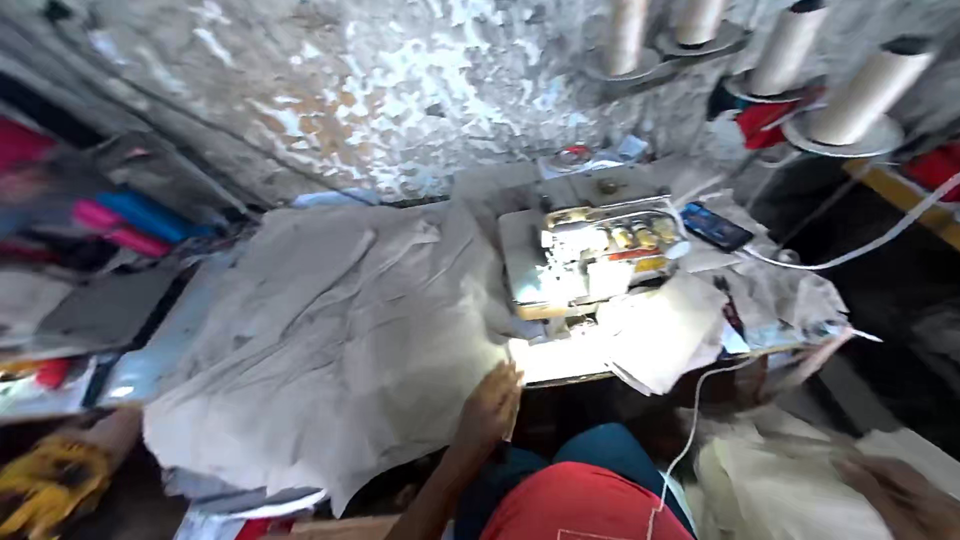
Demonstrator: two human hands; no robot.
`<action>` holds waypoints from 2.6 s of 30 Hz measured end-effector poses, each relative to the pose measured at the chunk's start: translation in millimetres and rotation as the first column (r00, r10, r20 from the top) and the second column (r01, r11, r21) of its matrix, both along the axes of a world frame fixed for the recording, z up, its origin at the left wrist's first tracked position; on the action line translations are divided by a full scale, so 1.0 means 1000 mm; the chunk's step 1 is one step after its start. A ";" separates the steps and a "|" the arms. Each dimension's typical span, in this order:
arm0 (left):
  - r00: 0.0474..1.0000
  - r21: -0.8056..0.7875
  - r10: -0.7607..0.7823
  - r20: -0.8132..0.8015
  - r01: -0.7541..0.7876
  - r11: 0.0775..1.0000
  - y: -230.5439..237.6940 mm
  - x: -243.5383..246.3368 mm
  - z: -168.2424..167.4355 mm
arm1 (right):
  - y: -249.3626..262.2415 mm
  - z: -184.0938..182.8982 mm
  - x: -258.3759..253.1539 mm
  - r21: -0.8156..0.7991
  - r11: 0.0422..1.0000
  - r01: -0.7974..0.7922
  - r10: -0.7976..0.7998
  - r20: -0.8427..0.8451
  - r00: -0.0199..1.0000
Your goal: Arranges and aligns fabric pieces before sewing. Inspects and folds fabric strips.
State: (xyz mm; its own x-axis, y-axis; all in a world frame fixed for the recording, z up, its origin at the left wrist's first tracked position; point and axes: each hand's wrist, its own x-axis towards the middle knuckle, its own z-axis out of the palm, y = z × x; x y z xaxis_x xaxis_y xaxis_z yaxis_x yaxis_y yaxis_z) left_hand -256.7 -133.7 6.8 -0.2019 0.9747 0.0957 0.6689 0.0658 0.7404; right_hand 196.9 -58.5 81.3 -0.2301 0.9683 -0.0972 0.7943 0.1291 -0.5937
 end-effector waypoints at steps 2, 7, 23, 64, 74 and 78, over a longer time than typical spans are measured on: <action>0.991 -0.097 0.132 -0.027 -0.134 0.986 0.003 -0.024 0.012 | 0.035 -0.018 -0.074 0.197 0.960 -0.198 0.235 -0.186 0.954; 0.976 -0.311 0.098 -0.195 -0.156 0.938 0.063 -0.066 0.025 | 0.075 -0.033 -0.252 0.250 0.788 -0.563 0.616 -0.324 0.718; 0.889 -0.113 0.458 0.031 -0.452 0.885 0.131 -0.171 0.070 | 0.121 -0.088 -0.470 0.493 0.736 -0.464 0.606 -0.174 0.776; 0.883 0.016 0.234 -0.407 -0.250 0.968 -0.059 -0.104 0.123 | 0.065 0.005 -0.305 0.458 0.773 -0.440 0.579 -0.226 0.783; 0.795 0.176 0.444 0.414 -0.548 0.818 0.000 -0.080 0.111 | 0.046 0.003 -0.332 -0.298 0.833 -0.466 -0.100 -0.910 0.403; 0.840 0.095 0.542 0.005 -0.540 0.836 0.007 -0.095 0.077 | 0.063 -0.057 -0.345 -0.076 0.918 -0.389 0.148 -0.844 0.516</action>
